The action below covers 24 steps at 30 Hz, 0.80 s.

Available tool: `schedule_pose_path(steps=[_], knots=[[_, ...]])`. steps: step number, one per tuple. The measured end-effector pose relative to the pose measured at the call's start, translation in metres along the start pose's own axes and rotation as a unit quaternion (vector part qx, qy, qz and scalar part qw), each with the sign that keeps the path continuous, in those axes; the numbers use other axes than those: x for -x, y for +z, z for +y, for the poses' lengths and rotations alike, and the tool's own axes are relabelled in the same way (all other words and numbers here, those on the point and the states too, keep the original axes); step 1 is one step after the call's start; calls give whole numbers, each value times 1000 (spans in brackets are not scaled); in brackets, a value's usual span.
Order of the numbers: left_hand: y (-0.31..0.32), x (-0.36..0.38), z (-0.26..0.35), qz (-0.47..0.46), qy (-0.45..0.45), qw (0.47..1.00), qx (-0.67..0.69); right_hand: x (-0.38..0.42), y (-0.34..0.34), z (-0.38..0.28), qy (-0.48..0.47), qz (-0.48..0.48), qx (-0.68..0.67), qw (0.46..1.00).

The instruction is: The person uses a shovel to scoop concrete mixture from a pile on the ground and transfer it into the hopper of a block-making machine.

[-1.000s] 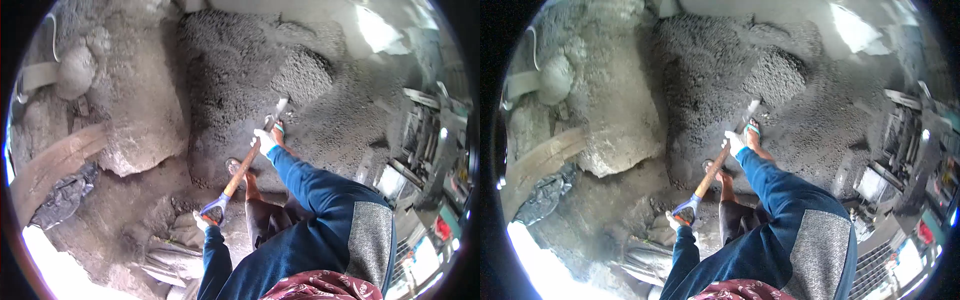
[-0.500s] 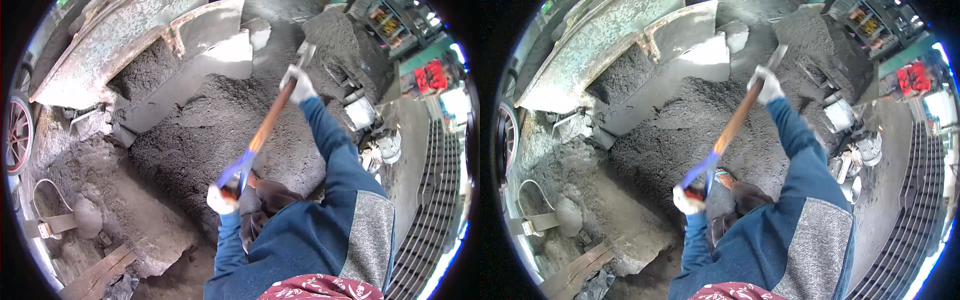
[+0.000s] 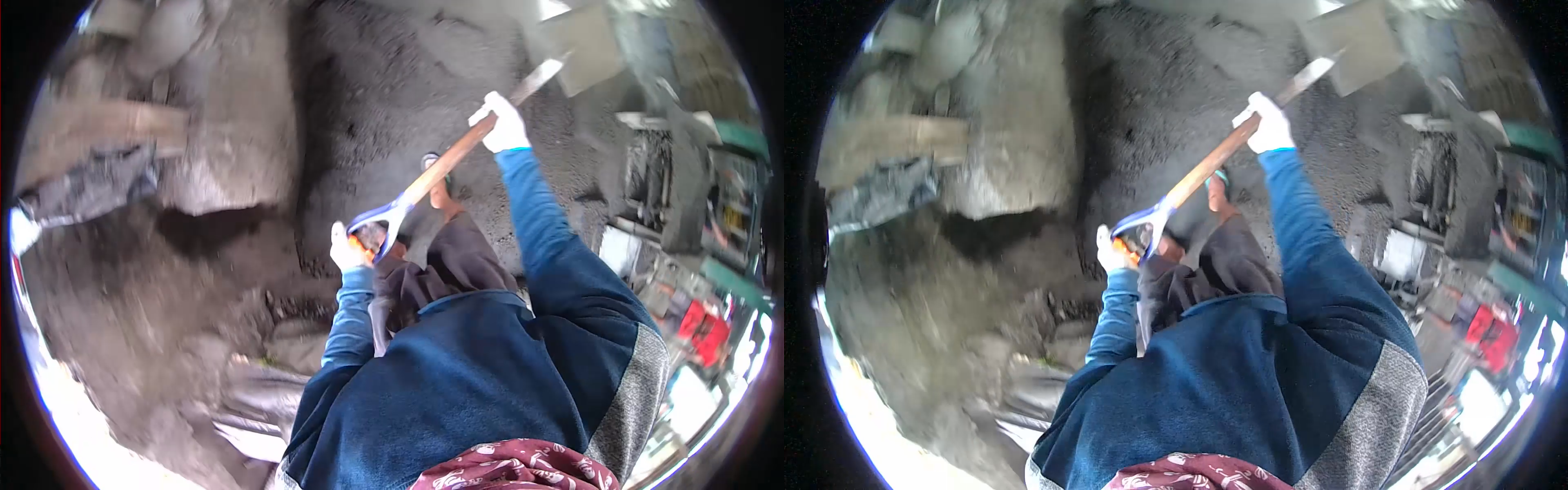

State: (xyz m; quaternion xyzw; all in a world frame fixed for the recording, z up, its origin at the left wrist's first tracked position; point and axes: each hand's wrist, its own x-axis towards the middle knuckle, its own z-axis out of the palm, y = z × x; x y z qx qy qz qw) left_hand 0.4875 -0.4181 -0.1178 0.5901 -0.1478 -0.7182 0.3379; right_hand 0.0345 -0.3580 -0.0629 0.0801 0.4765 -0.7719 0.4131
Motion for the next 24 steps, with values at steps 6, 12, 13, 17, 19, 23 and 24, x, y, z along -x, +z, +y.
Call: schedule_pose_path(steps=[6, 12, 13, 17, 19, 23, 24], knots=[[-264, 197, -16, 439, -100, 892, -20, 153, -33, 380, 344, 33, 25, 938], [-355, 352, -12, 597, -145, 786, 67, 334, -38, 543, 667, 123, 146, 720], [-360, 345, -17, 563, -129, 812, 87, 323, -47, 566, 655, 107, 149, 733], [-292, 157, -50, 419, -96, 878, 210, 121, -56, 546, 561, 51, 25, 826], [-184, 56, -77, 514, -95, 852, 27, -14, -69, 521, 515, 50, 86, 851], [-138, 37, -111, 527, -58, 847, 25, -73, -82, 488, 449, 55, 110, 885], [-146, 42, -117, 524, -58, 849, 34, -66, -89, 494, 451, 55, 98, 886]])
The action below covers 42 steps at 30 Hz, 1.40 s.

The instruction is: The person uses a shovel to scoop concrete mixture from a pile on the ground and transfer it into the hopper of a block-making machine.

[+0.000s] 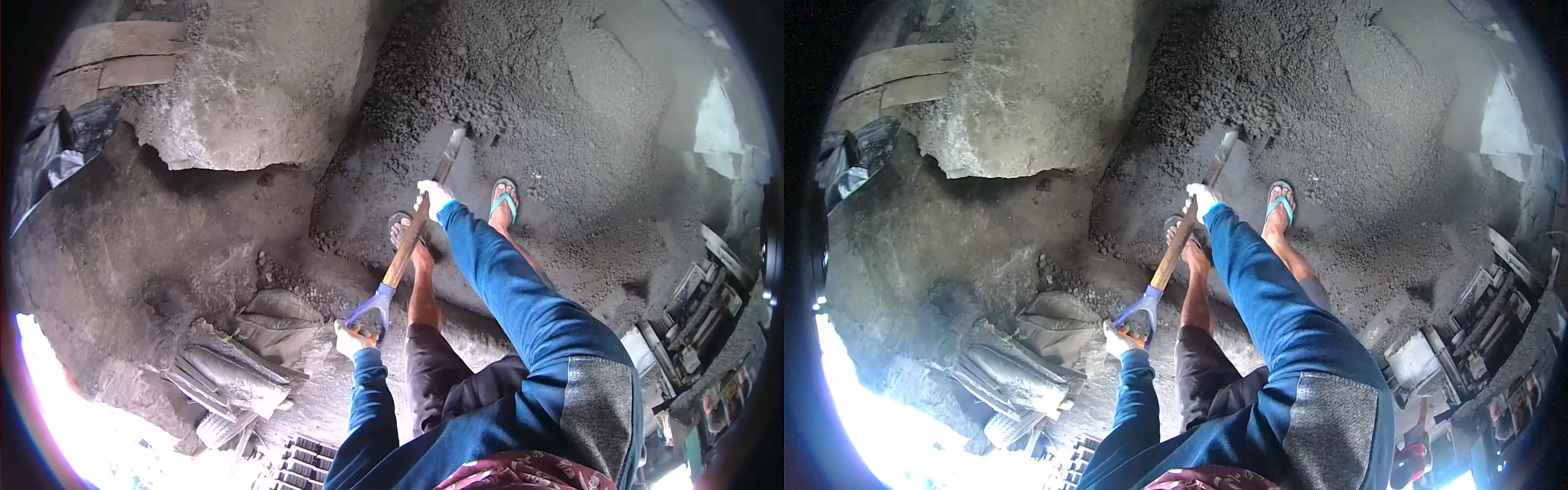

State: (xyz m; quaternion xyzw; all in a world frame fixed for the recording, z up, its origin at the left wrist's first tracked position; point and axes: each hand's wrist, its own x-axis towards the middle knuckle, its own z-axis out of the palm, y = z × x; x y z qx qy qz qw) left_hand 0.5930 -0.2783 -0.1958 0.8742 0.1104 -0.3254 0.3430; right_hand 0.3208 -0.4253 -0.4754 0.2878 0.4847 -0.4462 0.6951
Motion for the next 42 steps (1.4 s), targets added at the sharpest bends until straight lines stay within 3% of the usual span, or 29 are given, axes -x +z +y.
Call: schedule_pose_path(steps=[4, 6, 7, 8, 10, 12, 14, 15, 16, 18, 20, 21, 22, 23, 24, 25, 26, 27, 28, 29, 30, 31, 32, 33, 34, 36, 40, 41, 42], knots=[[-30, -11, 1, -24, 56, 997, 39, 54, 2, 9, 29, -11, -31, 999], [-50, -30, 1, -47, 81, 996, -6, 90, 2, 5, -25, 13, -60, 998], [-61, -46, -2, -62, 45, 997, -2, 112, -2, -2, -37, 25, -74, 996], [-56, -22, 9, -63, 52, 997, -16, 135, -7, -9, -53, 35, -90, 994], [-72, -52, 1, -157, 42, 986, -29, 187, -22, -31, -77, 49, -134, 987], [-50, -6, 11, -161, 81, 983, -38, 228, -49, -55, -105, 79, -169, 977], [-23, 63, 23, -234, 68, 969, -41, 313, -63, -96, -194, 72, -167, 964], [-9, 51, 14, -296, 109, 948, -37, 333, -84, -115, -205, 32, -177, 962], [10, 19, 13, -340, 9, 936, -93, 356, -94, -135, -235, 56, -195, 951], [52, 124, 58, -522, 32, 834, -174, 419, -115, -186, -316, 71, -252, 912], [119, 245, 82, -511, 60, 844, -153, 514, -113, -246, -401, 13, -321, 858], [133, 331, 113, -554, 94, 804, -195, 528, -125, -284, -445, -86, -333, 827], [149, 412, 111, -588, 232, 772, -64, 586, -129, -316, -479, -126, -353, 794], [147, 483, 118, -619, 321, 716, -26, 629, -137, -347, -520, -169, -358, 757], [185, 494, 126, -704, 355, 613, -45, 681, -144, -372, -586, -215, -330, 709], [160, 574, 131, -723, 455, 518, -37, 705, -167, -403, -626, -250, -326, 663], [177, 611, 139, -566, 775, 283, -8, 754, -177, -420, -652, -220, -346, 638], [158, 659, 132, -660, 687, 302, 9, 775, -206, -441, -754, -135, -293, 572], [169, 688, 145, -748, 578, 324, 25, 798, -178, -440, -715, -164, -354, 580], [163, 726, 133, -738, 629, 197, 145, 833, -187, -428, -724, -216, -355, 551], [156, 754, 122, -704, 658, 67, 261, 852, -201, -417, -754, -157, -345, 537], [138, 772, 117, -644, 694, -63, 315, 854, -236, -410, -796, -165, -301, 498], [122, 771, 106, -629, 714, -145, 272, 857, -254, -390, -776, -172, -334, 506], [106, 769, 96, -612, 724, -227, 224, 856, -281, -371, -774, -99, -343, 523], [94, 757, 81, -642, 717, -258, 83, 844, -314, -356, -765, -113, -346, 531], [107, 704, 31, -657, 709, -254, 21, 824, -323, -320, -760, 135, -261, 580], [125, 590, 63, -773, 616, -134, -76, 795, -240, -266, -688, 22, -291, 664], [131, 557, 73, -835, 547, -47, -38, 791, -210, -259, -688, 13, -265, 676], [118, 521, 91, -858, 493, 75, -127, 776, -183, -253, -677, -5, -237, 697]])
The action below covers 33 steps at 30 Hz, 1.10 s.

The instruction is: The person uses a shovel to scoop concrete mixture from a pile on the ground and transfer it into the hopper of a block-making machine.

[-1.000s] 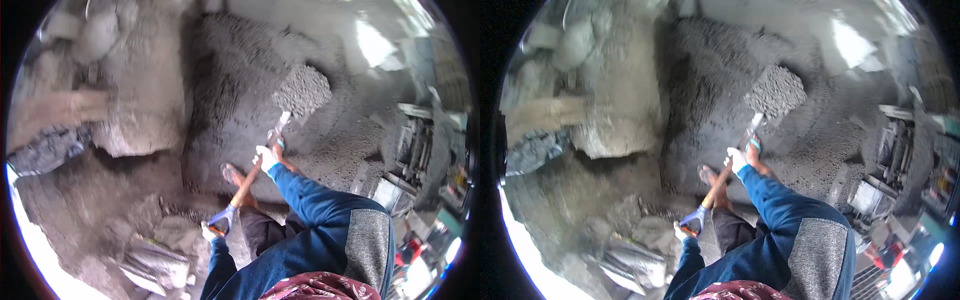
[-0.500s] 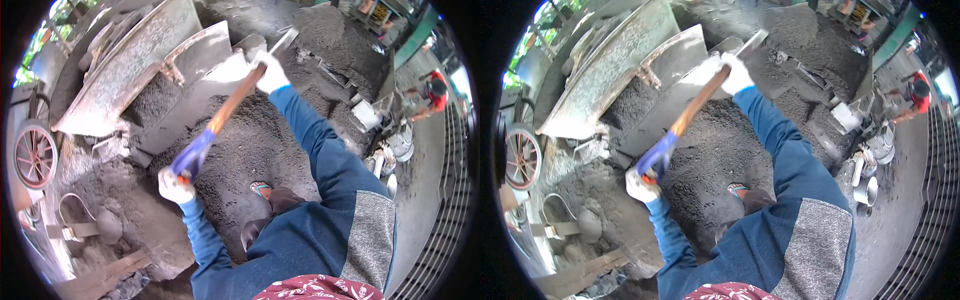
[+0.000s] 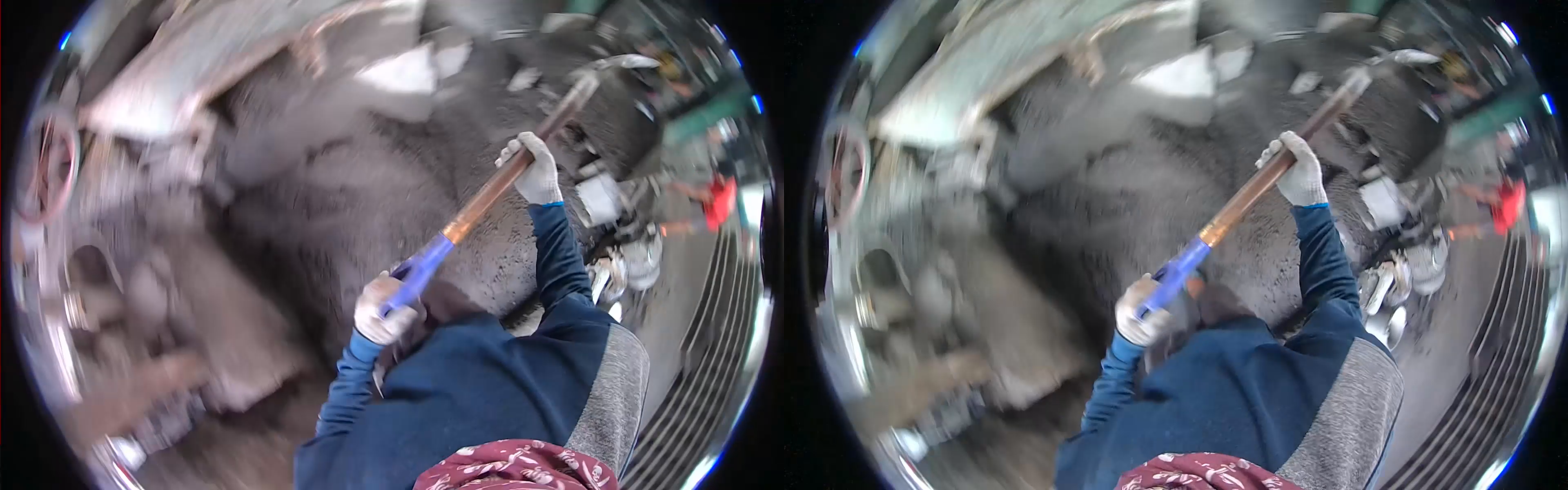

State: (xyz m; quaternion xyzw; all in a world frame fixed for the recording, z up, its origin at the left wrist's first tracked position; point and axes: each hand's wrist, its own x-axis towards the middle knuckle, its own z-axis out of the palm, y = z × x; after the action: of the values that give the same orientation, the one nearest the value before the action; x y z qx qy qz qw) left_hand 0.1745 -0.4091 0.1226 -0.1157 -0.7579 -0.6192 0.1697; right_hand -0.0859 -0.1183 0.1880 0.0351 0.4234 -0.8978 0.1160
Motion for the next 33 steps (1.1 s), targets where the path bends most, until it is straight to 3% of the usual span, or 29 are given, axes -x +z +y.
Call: schedule_pose_path(steps=[1, 2, 3, 4, 5, 6, 8, 9, 10, 11, 12, 13, 14, 15, 16, 17, 18, 20, 23, 24, 25, 26, 27, 28, 29, 30, 32, 33], knots=[[-5, 48, 3, 177, -160, 971, -12, 2, 10, 27, 22, -43, -26, 998], [-9, 89, -14, 284, -307, 892, 170, 6, 20, 57, 49, -84, -54, 994], [-12, 130, -31, 446, -388, 731, 341, 4, 23, 95, 74, -86, -73, 991], [-26, 154, -29, 539, -450, 623, 345, 8, 25, 137, 137, -98, -87, 982], [-32, 194, -38, 565, -481, 591, 316, 27, 36, 184, 188, -53, -38, 980], [-36, 240, -48, 590, -530, 525, 311, 45, 49, 231, 225, -15, 13, 974], [-28, 316, -30, 669, -521, 450, 282, 84, 46, 329, 325, 6, 77, 942], [-5, 408, -69, 719, -491, 408, 274, 111, 36, 383, 362, 2, 111, 925], [11, 463, -54, 731, -495, 362, 299, 133, -8, 452, 457, -45, 105, 882], [27, 492, -27, 775, -514, 297, 218, 188, 5, 476, 471, 0, 211, 856], [36, 500, 24, 761, -559, 301, 133, 238, -14, 510, 511, -48, 171, 841], [84, 582, 44, 791, -538, 226, 182, 294, -49, 548, 586, -4, 156, 795], [134, 623, 77, 825, -514, 190, 137, 357, -88, 574, 580, -24, 137, 803], [168, 657, 120, 836, -491, 150, 195, 410, -99, 577, 672, -33, 163, 722], [197, 673, 162, 825, -540, 97, 135, 465, -111, 579, 702, -29, 202, 683], [187, 642, 204, 767, -620, -56, 156, 509, -121, 581, 747, -7, 198, 635], [211, 657, 230, 781, -601, -62, 158, 550, -129, 585, 774, 38, 216, 594], [266, 712, 267, 739, -643, -130, 153, 604, -146, 609, 803, 52, 311, 506], [265, 740, 213, 778, -603, -130, 120, 602, -157, 673, 766, 22, 379, 519], [237, 722, 158, 794, -604, -35, 59, 596, -200, 719, 644, -88, 330, 685], [196, 691, 99, 807, -587, 66, -6, 525, -151, 732, 727, -48, 225, 647], [152, 657, 38, 812, -556, 164, -61, 456, -93, 748, 670, -45, 264, 692], [107, 623, -15, 841, -538, 55, 12, 410, -107, 801, 718, -37, 239, 653], [78, 601, -48, 823, -559, 55, 83, 358, -102, 838, 733, -79, 268, 620], [66, 587, -70, 860, -491, 48, 132, 336, -105, 849, 705, -70, 255, 658], [64, 569, -71, 866, -484, 74, 103, 329, -108, 853, 677, -54, 241, 693], [79, 564, -66, 867, -484, 58, 99, 332, -118, 833, 674, -47, 261, 690], [103, 581, -57, 876, -434, 100, 184, 336, -125, 819, 675, -29, 281, 681]])
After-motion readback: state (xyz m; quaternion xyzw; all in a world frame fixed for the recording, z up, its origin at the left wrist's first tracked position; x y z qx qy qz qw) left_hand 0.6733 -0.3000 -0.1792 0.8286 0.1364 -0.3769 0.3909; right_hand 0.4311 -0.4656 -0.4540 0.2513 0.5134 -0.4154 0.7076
